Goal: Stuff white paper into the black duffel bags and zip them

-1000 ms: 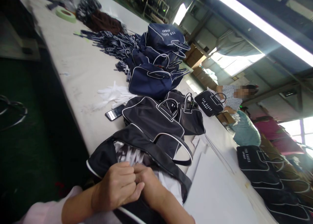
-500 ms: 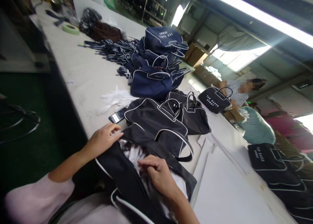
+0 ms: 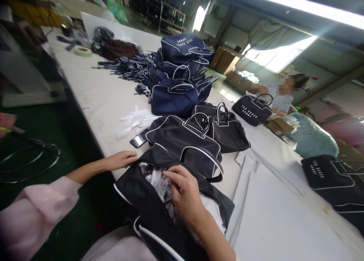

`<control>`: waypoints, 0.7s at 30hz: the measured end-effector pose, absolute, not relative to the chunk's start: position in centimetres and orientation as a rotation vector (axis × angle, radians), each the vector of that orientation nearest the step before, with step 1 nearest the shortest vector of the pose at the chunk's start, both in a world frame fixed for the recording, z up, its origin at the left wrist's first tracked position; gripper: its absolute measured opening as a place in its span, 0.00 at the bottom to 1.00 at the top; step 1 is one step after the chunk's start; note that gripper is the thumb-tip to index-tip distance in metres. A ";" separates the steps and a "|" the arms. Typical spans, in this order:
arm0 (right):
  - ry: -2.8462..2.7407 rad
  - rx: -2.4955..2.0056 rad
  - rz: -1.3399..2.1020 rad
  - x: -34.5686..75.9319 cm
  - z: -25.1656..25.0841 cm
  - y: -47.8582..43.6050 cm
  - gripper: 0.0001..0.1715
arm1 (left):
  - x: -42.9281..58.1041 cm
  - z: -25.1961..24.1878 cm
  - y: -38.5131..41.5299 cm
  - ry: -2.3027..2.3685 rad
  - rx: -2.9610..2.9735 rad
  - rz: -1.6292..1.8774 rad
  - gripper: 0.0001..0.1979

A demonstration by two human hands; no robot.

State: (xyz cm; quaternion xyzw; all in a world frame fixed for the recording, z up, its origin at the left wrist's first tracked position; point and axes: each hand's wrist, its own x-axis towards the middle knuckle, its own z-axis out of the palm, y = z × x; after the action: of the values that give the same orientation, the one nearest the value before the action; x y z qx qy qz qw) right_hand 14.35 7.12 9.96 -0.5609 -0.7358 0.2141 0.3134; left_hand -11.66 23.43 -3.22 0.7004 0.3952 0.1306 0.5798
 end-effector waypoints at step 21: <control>-1.839 -1.525 0.663 15.7 6.2 11.2 0.22 | -11.0 -2.8 21.4 1.168 1.851 0.659 0.11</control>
State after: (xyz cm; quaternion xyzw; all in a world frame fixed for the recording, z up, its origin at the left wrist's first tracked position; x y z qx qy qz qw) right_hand 15.67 11.19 6.23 -0.5817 -0.7014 0.2530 0.3250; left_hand -11.01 21.38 -2.76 0.7368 0.4648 0.2623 0.4151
